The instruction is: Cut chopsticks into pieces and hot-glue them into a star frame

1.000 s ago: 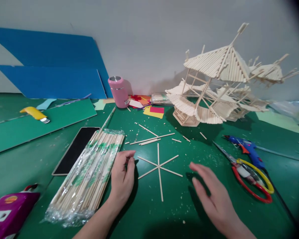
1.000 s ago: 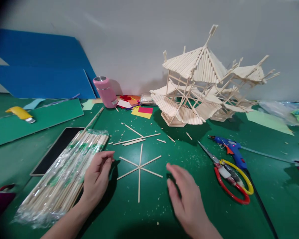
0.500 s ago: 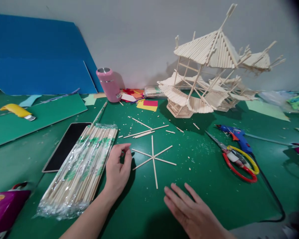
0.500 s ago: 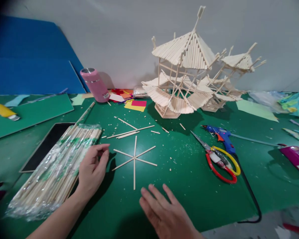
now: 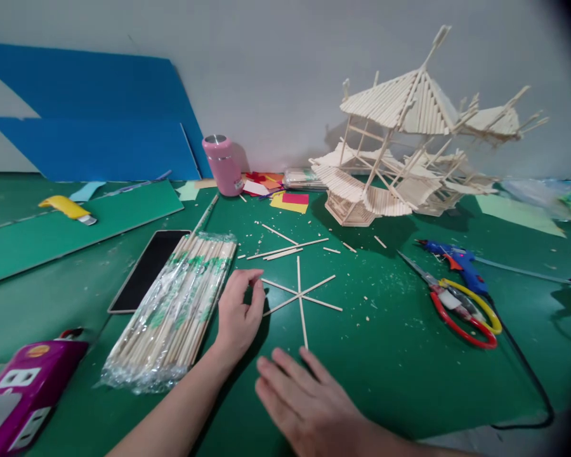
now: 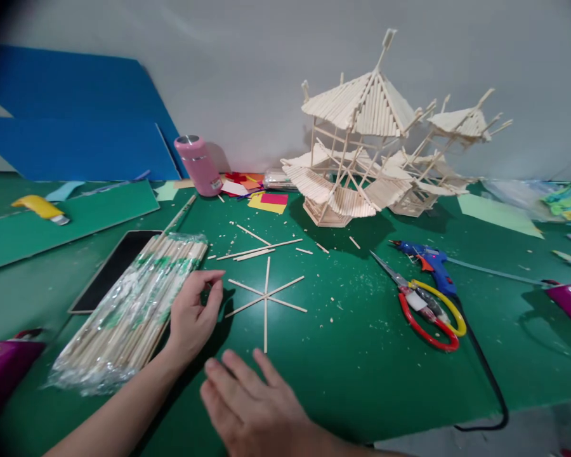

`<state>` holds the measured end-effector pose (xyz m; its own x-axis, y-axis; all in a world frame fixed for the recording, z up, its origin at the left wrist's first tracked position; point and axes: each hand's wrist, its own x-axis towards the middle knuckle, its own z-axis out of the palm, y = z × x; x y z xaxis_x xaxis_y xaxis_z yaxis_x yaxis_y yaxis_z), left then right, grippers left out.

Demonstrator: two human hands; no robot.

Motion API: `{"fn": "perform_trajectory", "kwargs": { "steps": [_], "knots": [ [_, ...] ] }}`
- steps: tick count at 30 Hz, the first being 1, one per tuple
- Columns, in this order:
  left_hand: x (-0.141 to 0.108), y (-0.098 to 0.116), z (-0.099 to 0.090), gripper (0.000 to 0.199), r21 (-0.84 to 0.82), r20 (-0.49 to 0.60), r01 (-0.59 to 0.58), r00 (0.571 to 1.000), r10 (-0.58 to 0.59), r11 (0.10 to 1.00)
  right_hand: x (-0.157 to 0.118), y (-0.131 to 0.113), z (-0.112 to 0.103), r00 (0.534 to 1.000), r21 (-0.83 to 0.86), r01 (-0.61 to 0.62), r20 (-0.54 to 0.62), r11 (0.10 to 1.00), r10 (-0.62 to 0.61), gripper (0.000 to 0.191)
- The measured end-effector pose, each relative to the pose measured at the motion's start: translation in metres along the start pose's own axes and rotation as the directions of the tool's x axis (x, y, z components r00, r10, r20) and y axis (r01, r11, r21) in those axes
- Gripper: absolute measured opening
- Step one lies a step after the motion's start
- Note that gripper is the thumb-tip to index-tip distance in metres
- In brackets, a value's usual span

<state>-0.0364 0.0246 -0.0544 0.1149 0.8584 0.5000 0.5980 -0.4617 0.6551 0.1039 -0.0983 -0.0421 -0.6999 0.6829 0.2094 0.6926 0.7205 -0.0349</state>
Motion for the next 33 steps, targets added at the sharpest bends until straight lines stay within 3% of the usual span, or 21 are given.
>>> {"fn": "perform_trajectory", "kwargs": {
  "steps": [2, 5, 9, 12, 15, 17, 18, 22, 26, 30, 33],
  "knots": [
    [-0.001, 0.001, -0.001, 0.014, 0.004, -0.004, -0.028, 1.000, 0.028, 1.000, 0.015, -0.011, 0.007, 0.999, -0.001, 0.031, 0.031, 1.000, -0.031, 0.056],
    [-0.002, 0.002, -0.001, 0.013, 0.000, -0.009, -0.059, 0.998, 0.059, 0.998, 0.008, -0.013, 0.016, 1.000, -0.064, -0.010, 0.018, 0.998, 0.012, 0.047],
    [-0.002, 0.004, -0.001, 0.013, -0.016, 0.005, -0.084, 0.996, 0.084, 0.996, -0.045, 0.008, 0.014, 0.998, -0.132, -0.066, -0.018, 0.989, 0.064, 0.039],
    [-0.002, 0.005, 0.000, 0.013, -0.027, 0.016, -0.089, 0.996, 0.090, 0.996, -0.096, 0.032, 0.001, 0.988, -0.088, -0.147, 0.042, 0.985, 0.151, 0.069],
    [-0.002, 0.005, 0.001, 0.014, -0.031, 0.020, -0.088, 0.996, 0.089, 0.996, -0.128, 0.052, -0.010, 0.930, -0.132, -0.351, 0.062, 0.927, 0.362, 0.078],
    [-0.002, 0.004, 0.001, 0.014, -0.029, 0.021, -0.088, 0.996, 0.088, 0.996, -0.128, 0.058, -0.013, 0.857, -0.189, -0.505, 0.007, 0.842, 0.515, 0.074],
    [-0.002, 0.004, 0.001, 0.013, -0.028, 0.022, -0.089, 0.996, 0.089, 0.996, -0.121, 0.059, -0.012, 0.851, -0.180, -0.516, 0.003, 0.837, 0.525, 0.075],
    [-0.003, 0.001, -0.001, 0.013, -0.016, 0.026, -0.100, 0.995, 0.101, 0.995, -0.075, 0.049, -0.004, 0.947, -0.019, -0.309, 0.092, 0.951, 0.309, 0.080],
    [-0.004, -0.001, -0.001, 0.014, -0.003, 0.026, -0.117, 0.993, 0.117, 0.993, -0.051, 0.044, 0.001, 0.975, 0.067, -0.182, 0.144, 0.981, 0.171, 0.075],
    [-0.004, -0.002, 0.000, 0.014, -0.010, 0.032, -0.125, 0.992, 0.126, 0.992, -0.081, 0.058, 0.002, 0.941, -0.031, -0.318, 0.112, 0.948, 0.320, 0.075],
    [-0.005, -0.002, 0.000, 0.015, -0.015, 0.033, -0.121, 0.992, 0.121, 0.993, -0.116, 0.073, -0.003, 0.847, -0.129, -0.527, -0.009, 0.840, 0.531, 0.060]
  ]
}}
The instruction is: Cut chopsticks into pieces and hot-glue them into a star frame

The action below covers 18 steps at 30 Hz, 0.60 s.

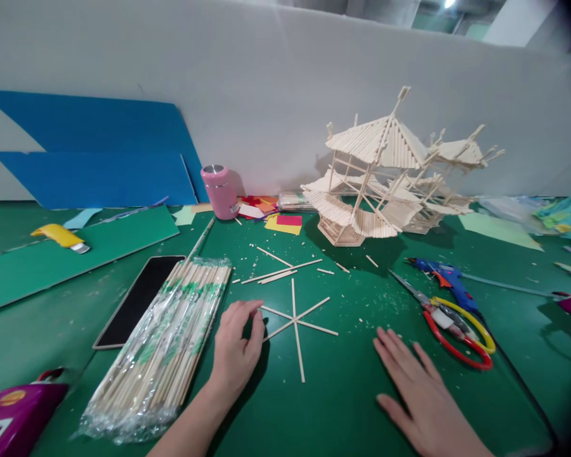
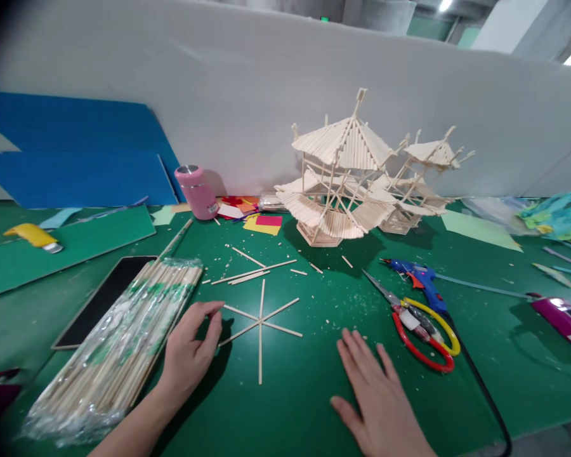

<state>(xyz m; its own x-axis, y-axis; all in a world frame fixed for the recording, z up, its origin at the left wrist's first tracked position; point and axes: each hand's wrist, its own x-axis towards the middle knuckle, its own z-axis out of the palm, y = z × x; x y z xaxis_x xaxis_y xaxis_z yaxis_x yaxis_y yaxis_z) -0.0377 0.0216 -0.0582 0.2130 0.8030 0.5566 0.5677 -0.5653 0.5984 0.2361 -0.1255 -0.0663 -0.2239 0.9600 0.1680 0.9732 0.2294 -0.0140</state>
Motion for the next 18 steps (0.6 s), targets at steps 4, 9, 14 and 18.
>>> {"fn": "perform_trajectory", "kwargs": {
  "steps": [4, 9, 14, 18],
  "knots": [
    [0.001, 0.000, -0.001, 0.015, 0.002, -0.003, 0.019, 1.000, -0.019, 1.000, -0.005, 0.023, -0.007, 0.954, 0.207, -0.197, -0.187, 0.958, 0.236, 0.032],
    [0.002, 0.000, -0.004, 0.015, 0.029, -0.020, 0.045, 0.999, -0.044, 0.999, 0.038, 0.017, -0.014, 0.957, 0.445, -0.113, -0.191, 0.888, 0.217, 0.022],
    [0.002, 0.002, -0.003, 0.008, 0.048, 0.085, 0.005, 0.996, -0.009, 0.999, 0.086, -0.007, -0.022, 0.976, 0.428, 0.028, -0.209, 0.903, 0.069, 0.034],
    [0.002, 0.009, -0.001, 0.007, 0.070, 0.231, -0.036, 0.973, 0.019, 0.997, 0.113, -0.031, -0.022, 0.991, 0.500, 0.118, -0.119, 0.858, -0.068, 0.042]
  ]
}}
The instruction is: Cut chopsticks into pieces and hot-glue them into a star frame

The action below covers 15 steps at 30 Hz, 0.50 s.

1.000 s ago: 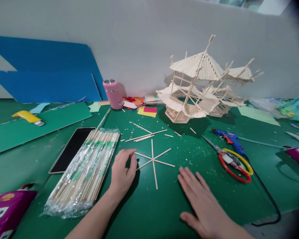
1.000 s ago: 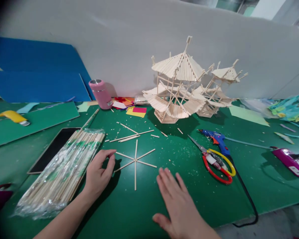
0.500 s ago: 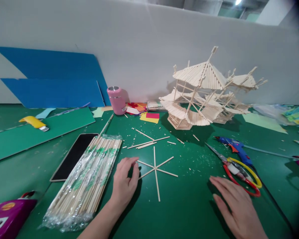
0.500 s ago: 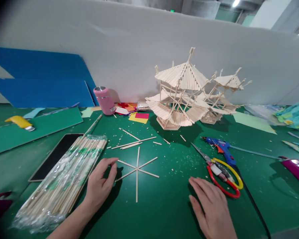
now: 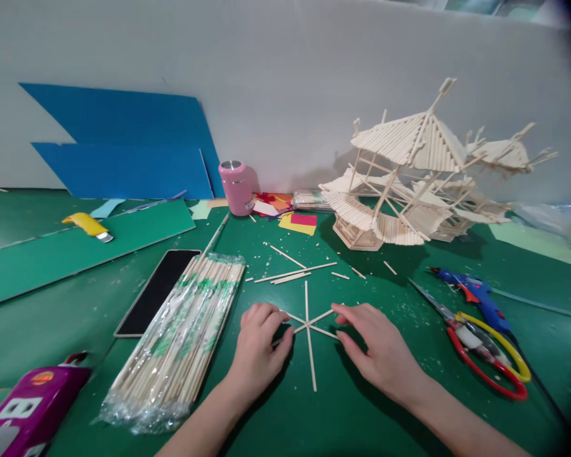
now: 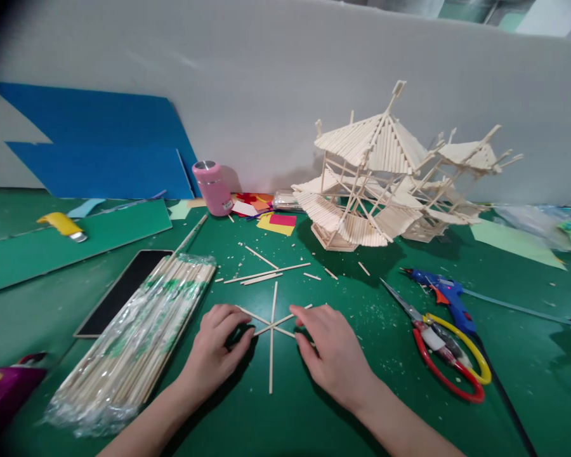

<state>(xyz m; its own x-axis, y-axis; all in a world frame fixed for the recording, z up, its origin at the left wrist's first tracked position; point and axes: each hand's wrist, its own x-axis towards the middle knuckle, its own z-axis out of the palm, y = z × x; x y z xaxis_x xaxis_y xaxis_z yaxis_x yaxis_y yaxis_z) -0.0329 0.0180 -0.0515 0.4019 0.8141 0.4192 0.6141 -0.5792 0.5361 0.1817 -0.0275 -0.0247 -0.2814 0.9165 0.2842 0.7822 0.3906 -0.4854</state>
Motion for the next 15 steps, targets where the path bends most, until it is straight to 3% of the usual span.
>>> {"fn": "perform_trajectory", "kwargs": {
  "steps": [5, 15],
  "knots": [
    [-0.001, 0.009, 0.002, 0.011, 0.099, 0.220, 0.017, 0.975, -0.039, 0.995, 0.021, -0.004, 0.017, 0.993, 0.014, 0.016, 0.114, 1.000, -0.018, 0.040],
    [0.001, 0.010, 0.011, 0.017, 0.187, 0.285, 0.049, 0.953, -0.102, 0.981, 0.037, 0.007, 0.023, 0.969, -0.003, 0.046, 0.245, 0.999, -0.044, 0.043]
  ]
}}
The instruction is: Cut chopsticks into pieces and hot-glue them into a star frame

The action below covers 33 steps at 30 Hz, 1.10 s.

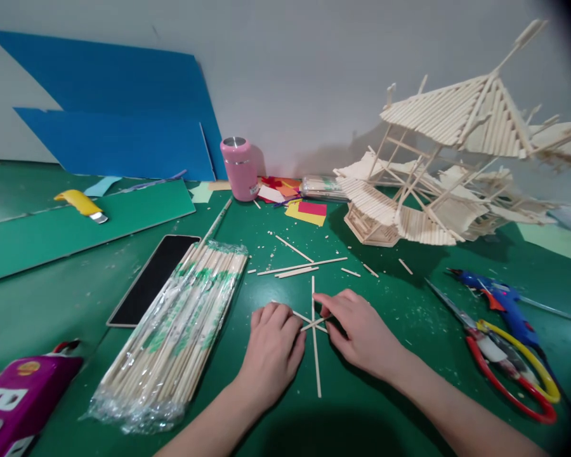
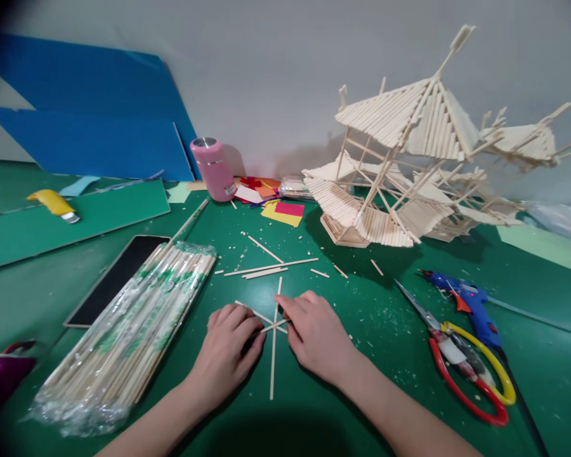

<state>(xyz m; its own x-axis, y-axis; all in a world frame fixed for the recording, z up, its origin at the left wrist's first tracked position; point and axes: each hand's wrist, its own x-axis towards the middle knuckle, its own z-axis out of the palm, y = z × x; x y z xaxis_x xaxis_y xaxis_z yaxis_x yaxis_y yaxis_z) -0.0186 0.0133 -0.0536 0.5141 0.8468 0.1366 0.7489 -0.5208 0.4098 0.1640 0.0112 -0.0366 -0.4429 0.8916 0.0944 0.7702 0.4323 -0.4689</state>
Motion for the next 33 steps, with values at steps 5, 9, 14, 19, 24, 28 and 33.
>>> {"fn": "perform_trajectory", "kwargs": {
  "steps": [5, 9, 14, 19, 24, 28, 33],
  "knots": [
    [0.003, 0.000, 0.001, 0.020, 0.001, 0.008, -0.030, 1.000, 0.030, 1.000, 0.008, 0.005, -0.007, 0.990, -0.042, 0.064, 0.125, 0.997, -0.059, 0.046],
    [0.005, 0.000, 0.002, 0.021, -0.001, 0.013, -0.058, 0.998, 0.058, 0.998, 0.014, 0.006, -0.010, 0.976, -0.053, 0.118, 0.188, 0.992, -0.106, 0.044],
    [0.007, 0.001, 0.004, 0.021, -0.010, 0.014, -0.075, 0.997, 0.075, 0.997, 0.019, 0.006, -0.011, 0.961, -0.104, 0.171, 0.236, 0.980, -0.143, 0.038],
    [0.008, 0.003, 0.005, 0.022, 0.010, -0.004, -0.094, 0.996, 0.094, 0.996, 0.021, 0.008, -0.011, 0.952, -0.114, 0.206, 0.253, 0.972, -0.172, 0.039],
    [0.008, 0.004, 0.004, 0.021, 0.015, -0.021, -0.100, 0.995, 0.100, 0.995, 0.021, 0.010, -0.012, 0.950, -0.100, 0.204, 0.259, 0.974, -0.173, 0.038],
    [0.009, 0.003, 0.004, 0.021, 0.015, -0.018, -0.102, 0.995, 0.102, 0.995, 0.020, 0.010, -0.011, 0.951, -0.091, 0.194, 0.262, 0.977, -0.164, 0.038],
    [0.009, 0.003, 0.005, 0.022, 0.009, -0.005, -0.096, 0.995, 0.096, 0.995, 0.019, 0.011, -0.012, 0.953, -0.069, 0.179, 0.261, 0.981, -0.156, 0.039]
  ]
}}
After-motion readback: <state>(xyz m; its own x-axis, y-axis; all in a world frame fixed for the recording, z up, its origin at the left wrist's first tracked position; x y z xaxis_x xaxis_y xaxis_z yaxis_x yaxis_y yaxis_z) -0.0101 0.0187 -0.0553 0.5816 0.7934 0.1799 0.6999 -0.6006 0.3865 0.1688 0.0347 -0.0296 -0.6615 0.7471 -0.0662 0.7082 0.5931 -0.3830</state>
